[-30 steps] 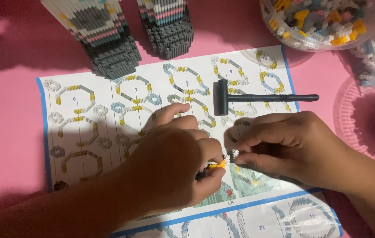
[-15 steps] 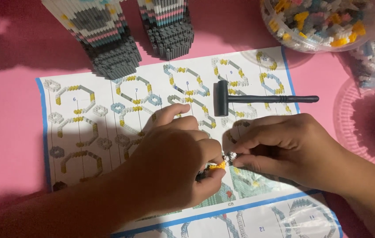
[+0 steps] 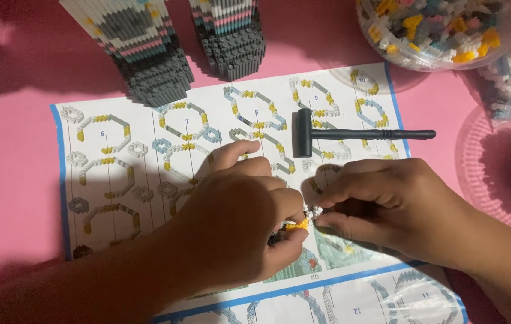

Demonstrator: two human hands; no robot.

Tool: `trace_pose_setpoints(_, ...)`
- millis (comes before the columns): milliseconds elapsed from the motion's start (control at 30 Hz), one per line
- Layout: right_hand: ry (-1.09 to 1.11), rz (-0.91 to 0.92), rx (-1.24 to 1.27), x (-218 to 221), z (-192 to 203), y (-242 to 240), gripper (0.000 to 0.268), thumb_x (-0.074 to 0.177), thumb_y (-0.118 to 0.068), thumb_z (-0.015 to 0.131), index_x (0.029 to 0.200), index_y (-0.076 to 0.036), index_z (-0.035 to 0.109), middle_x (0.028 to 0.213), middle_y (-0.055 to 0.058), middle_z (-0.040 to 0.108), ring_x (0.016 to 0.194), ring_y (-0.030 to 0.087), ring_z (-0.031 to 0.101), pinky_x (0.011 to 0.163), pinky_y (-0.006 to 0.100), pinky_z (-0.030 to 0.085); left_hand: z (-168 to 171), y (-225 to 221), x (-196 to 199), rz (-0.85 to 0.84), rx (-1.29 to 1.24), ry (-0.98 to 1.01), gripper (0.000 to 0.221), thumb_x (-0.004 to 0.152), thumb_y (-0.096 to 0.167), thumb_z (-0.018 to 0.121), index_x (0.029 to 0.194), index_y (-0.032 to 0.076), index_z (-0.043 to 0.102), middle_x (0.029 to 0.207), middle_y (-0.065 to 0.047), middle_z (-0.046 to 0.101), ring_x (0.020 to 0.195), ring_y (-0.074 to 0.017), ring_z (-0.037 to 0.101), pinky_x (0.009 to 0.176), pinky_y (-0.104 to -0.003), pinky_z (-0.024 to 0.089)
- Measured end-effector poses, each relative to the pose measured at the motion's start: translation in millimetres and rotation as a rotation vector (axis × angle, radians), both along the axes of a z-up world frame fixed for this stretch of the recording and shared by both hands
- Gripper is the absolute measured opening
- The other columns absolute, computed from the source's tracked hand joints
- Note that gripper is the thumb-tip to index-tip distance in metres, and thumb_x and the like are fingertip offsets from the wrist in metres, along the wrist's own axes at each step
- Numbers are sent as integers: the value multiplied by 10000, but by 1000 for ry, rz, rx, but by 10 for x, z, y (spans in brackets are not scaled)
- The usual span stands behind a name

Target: Assembling a figure using small interlocking toy blocks on a pink surface following an instruction sheet.

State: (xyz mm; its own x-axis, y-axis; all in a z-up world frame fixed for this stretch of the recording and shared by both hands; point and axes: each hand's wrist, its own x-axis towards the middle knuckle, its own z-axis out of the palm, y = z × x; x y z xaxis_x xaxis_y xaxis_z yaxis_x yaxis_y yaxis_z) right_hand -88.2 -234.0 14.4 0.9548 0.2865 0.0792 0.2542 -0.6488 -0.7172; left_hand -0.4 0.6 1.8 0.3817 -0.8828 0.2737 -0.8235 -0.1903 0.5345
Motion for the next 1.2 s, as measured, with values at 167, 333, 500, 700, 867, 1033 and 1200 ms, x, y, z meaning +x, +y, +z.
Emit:
trace_pose_setpoints(167,-53,37,-93,-2,16,16,280,842,-279,856,1083,-156,784,967,-9,829,830,138,840,735,253,650,-18,2,0,-17,38,-13,204,826,289,772,693,145,714,549,25,624,660,-255,572,1162,-593,351)
trace_pose_setpoints(333,9,17,-53,-5,29,40,335,820,-232,879,1132,-146,793,1007,0,842,890,143,846,801,273,644,-31,-1,-12,-5,26,-50,209,816,292,777,682,153,697,554,45,598,667,-245,556,1159,-594,354)
trace_pose_setpoints(500,24,14,-31,18,32,-3,317,814,-271,860,1102,-148,814,1023,1,871,886,130,869,800,269,676,-10,5,-19,-6,26,-31,165,813,277,789,733,150,722,570,19,644,682,-262,576,1173,-596,350)
trace_pose_setpoints(700,-254,-122,-409,-48,125,-273,225,889,-282,821,1065,-144,801,867,-29,755,670,134,683,594,319,525,0,14,-19,-3,35,-45,240,810,285,797,997,144,743,585,4,656,679,-271,609,1165,-611,363)
trace_pose_setpoints(867,-342,-162,-811,9,7,-443,436,994,-191,774,1417,-85,771,987,90,616,852,294,649,655,458,578,58,30,-32,52,50,-16,249,826,225,747,603,148,668,545,32,610,638,-256,540,1134,-622,373)
trace_pose_setpoints(1033,-334,-273,-567,65,-86,-571,225,976,-172,830,1176,-95,760,1172,71,762,1189,319,675,1094,479,404,4,46,-33,202,-52,-123,155,754,181,791,626,129,720,569,27,646,622,-265,569,1061,-607,423)
trace_pose_setpoints(1200,-394,-87,-197,119,68,-446,122,962,6,777,1048,57,707,990,146,726,897,222,707,1016,427,552,-5,55,-33,186,-86,-124,158,760,168,787,629,113,718,578,5,660,653,-278,602,1030,-625,450)
